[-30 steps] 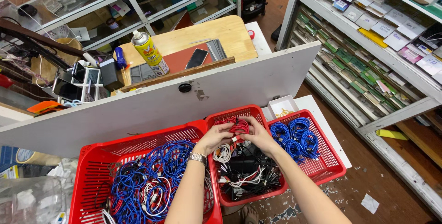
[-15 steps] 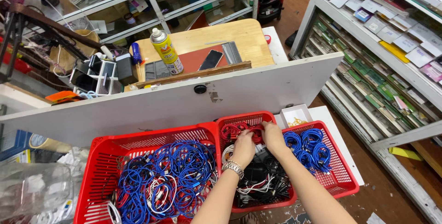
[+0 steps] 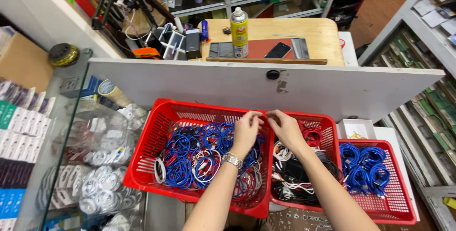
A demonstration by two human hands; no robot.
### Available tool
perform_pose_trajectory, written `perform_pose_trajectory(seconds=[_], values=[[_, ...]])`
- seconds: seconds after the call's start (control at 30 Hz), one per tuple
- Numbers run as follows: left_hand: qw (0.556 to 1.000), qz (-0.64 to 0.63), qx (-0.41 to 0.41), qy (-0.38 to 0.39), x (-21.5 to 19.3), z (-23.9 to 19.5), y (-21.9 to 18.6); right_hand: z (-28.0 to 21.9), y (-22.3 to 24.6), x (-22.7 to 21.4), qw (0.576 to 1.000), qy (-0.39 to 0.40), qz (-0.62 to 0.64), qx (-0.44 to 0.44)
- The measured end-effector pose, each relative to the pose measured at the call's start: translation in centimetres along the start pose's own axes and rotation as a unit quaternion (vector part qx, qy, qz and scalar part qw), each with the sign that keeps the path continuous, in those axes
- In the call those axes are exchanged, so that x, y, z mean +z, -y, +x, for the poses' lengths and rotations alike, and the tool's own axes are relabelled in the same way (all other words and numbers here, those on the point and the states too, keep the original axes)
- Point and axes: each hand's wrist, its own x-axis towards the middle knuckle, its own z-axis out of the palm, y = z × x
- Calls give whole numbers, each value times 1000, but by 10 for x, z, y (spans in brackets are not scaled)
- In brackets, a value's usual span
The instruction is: The person sorts tangled cables from a mixed basket into separate red baskets by color and type. They untangle, coil, and place blue, red, white, and black cables into their respective containers.
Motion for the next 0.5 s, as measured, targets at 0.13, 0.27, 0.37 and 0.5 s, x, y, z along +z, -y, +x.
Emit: perform_pose_trajectory(seconds=[0.13,0.27,0.37,0.5], values=[[973,215,-18,-86,-102,-5,68,3,12,74,993,116,-1,-33],[945,297,-90,-107,-183,-28,123,4,5,160,955,287,-73,-36],[948,280,-126,-87,-212,-45,141,-9,-2,218,943,272,-176,-74],[960,257,-106,-41,-228,-59,144,-19,7,254,939,191,-275,-75]])
